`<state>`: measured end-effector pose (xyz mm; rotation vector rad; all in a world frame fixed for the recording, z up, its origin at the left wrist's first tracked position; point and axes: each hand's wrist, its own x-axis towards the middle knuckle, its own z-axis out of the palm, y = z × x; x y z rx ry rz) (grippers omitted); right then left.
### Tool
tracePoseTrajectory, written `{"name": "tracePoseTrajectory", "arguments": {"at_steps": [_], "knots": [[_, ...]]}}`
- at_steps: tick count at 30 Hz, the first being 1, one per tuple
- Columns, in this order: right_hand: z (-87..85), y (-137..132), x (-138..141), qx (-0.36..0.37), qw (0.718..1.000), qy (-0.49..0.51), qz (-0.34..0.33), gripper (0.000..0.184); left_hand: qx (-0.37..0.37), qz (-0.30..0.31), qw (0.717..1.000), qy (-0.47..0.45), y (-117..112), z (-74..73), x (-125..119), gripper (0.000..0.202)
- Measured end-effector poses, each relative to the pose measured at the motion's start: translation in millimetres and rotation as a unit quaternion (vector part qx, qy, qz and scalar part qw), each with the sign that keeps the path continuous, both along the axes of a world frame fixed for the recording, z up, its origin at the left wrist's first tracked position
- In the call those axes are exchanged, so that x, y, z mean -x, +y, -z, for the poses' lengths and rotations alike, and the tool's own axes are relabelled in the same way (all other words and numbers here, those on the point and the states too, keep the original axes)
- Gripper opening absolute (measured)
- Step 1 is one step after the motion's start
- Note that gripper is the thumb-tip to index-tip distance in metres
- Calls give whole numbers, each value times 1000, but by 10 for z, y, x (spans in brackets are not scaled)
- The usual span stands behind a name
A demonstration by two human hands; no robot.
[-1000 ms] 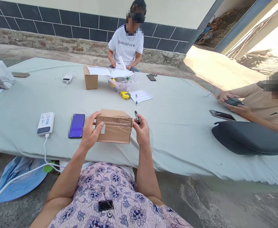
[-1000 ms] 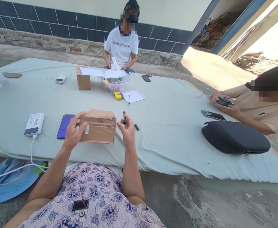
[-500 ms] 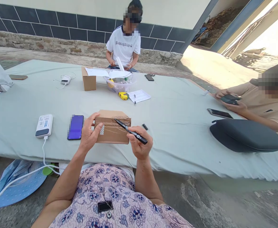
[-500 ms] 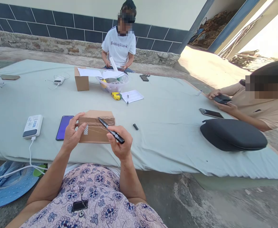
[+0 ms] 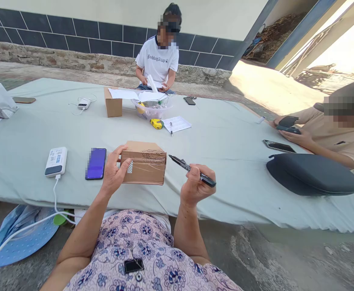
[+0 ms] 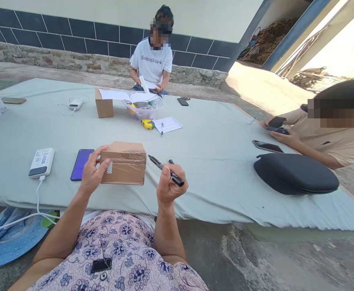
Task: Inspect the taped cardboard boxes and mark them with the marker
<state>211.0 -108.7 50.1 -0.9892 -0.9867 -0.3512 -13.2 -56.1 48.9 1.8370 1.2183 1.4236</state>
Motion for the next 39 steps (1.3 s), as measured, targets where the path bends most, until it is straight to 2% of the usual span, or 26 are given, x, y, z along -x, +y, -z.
{"name": "tracePoseTrajectory", "arguments": {"at_steps": [3, 6, 8, 9, 11, 13, 15, 18, 21, 23, 28, 32, 35, 37, 39], "knots": [[-27, 37, 93, 7, 998, -48, -35, 13, -7, -1, 1000, -5, 12, 28, 2, 42], [-8, 35, 169, 51, 984, -96, -143, 13, -17, -6, 1000, -9, 37, 69, 10, 43], [38, 43, 176, 57, 975, -69, -201, 18, -19, -9, 1000, -11, 61, 92, 14, 43], [66, 59, 162, 43, 977, -32, -206, 22, -19, -10, 1000, -12, 77, 103, 15, 43], [124, 125, 101, 3, 984, 67, -165, 28, -18, -13, 1000, -13, 121, 127, 9, 43], [184, 233, 7, 5, 984, 145, -104, 29, -19, -14, 1000, -13, 189, 169, -8, 43], [262, 367, -96, 90, 978, 169, -88, 29, -26, -13, 999, -14, 280, 239, -37, 43], [440, 563, -205, 240, 957, 136, -86, 34, -37, -11, 999, -12, 438, 385, -92, 40], [661, 702, -223, 412, 909, 43, -33, 40, -36, -22, 999, 2, 578, 538, -139, 33], [791, 753, -203, 474, 880, 7, -19, 42, -25, -26, 999, 17, 643, 615, -154, 28], [954, 792, -168, 553, 833, -36, -5, 40, -18, -27, 999, 37, 708, 676, -154, 29], [964, 790, -175, 599, 799, -54, 20, 41, -16, -31, 999, 29, 685, 680, -154, 32], [956, 783, -175, 621, 781, -64, 34, 39, 1, -41, 999, 13, 658, 686, -92, 43], [954, 776, -169, 629, 774, -68, 41, 37, 12, -84, 996, 20, 655, 672, 17, 45], [957, 770, -160, 632, 770, -70, 44, 36, 24, -158, 986, 55, 665, 633, 181, 43]]}}
